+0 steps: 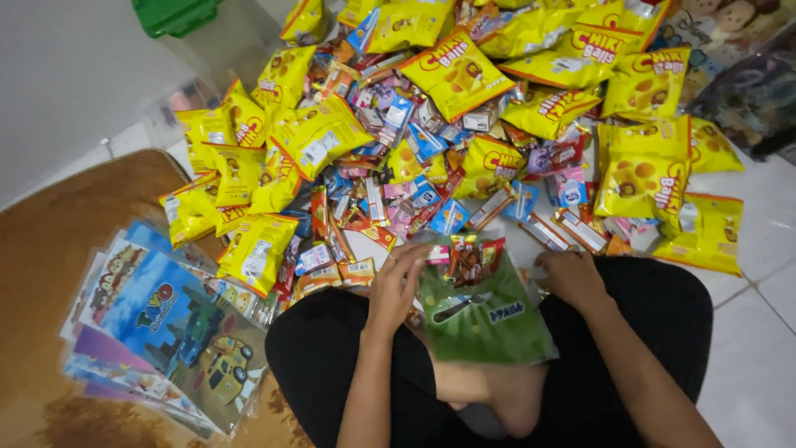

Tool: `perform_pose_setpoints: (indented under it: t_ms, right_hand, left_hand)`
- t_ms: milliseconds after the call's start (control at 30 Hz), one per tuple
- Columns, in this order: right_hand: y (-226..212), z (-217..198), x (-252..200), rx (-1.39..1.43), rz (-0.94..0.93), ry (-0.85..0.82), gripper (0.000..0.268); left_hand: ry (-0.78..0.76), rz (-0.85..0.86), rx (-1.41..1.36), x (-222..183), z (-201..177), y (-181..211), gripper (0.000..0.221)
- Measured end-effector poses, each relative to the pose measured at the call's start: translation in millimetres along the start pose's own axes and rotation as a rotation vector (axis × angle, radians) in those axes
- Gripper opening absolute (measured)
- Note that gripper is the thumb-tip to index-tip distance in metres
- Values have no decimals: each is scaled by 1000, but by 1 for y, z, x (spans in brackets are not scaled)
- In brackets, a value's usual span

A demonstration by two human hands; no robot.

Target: Packing small snack packets from a large pile into themed plastic bags.

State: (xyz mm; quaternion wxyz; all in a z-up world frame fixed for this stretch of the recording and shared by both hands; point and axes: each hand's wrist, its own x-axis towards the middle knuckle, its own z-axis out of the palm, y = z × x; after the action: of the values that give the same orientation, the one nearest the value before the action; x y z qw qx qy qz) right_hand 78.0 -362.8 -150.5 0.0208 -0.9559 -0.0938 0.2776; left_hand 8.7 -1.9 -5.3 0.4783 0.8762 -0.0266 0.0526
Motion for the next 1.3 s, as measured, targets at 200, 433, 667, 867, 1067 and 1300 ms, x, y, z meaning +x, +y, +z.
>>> perform_pose_setpoints:
  t_ms: [200, 433, 667, 867, 1067, 1300]
  right_hand:
    - [-2, -9, -3, 95, -17, -26, 44]
    - [-12, -29, -9, 170, -19, -11, 37]
    - [-9, -30, -7, 209, -86, -37, 37]
    - [-17, -39, -10, 218, -81, -69, 35]
    - [-15, -34, -10, 237, -91, -43, 36]
    - [-16, -37, -15, 242, -98, -6, 33]
  left_hand:
    - [204, -31, 211, 48, -2, -31, 29]
    - [2, -61, 545, 127, 25, -92, 50]
    - [161, -37, 767, 142, 57, -178, 42]
    - [287, -53, 261, 112, 25, -117, 17]
    - [428, -207, 159, 96, 3, -113, 25]
    - [538, -505, -555, 75, -7, -103, 28]
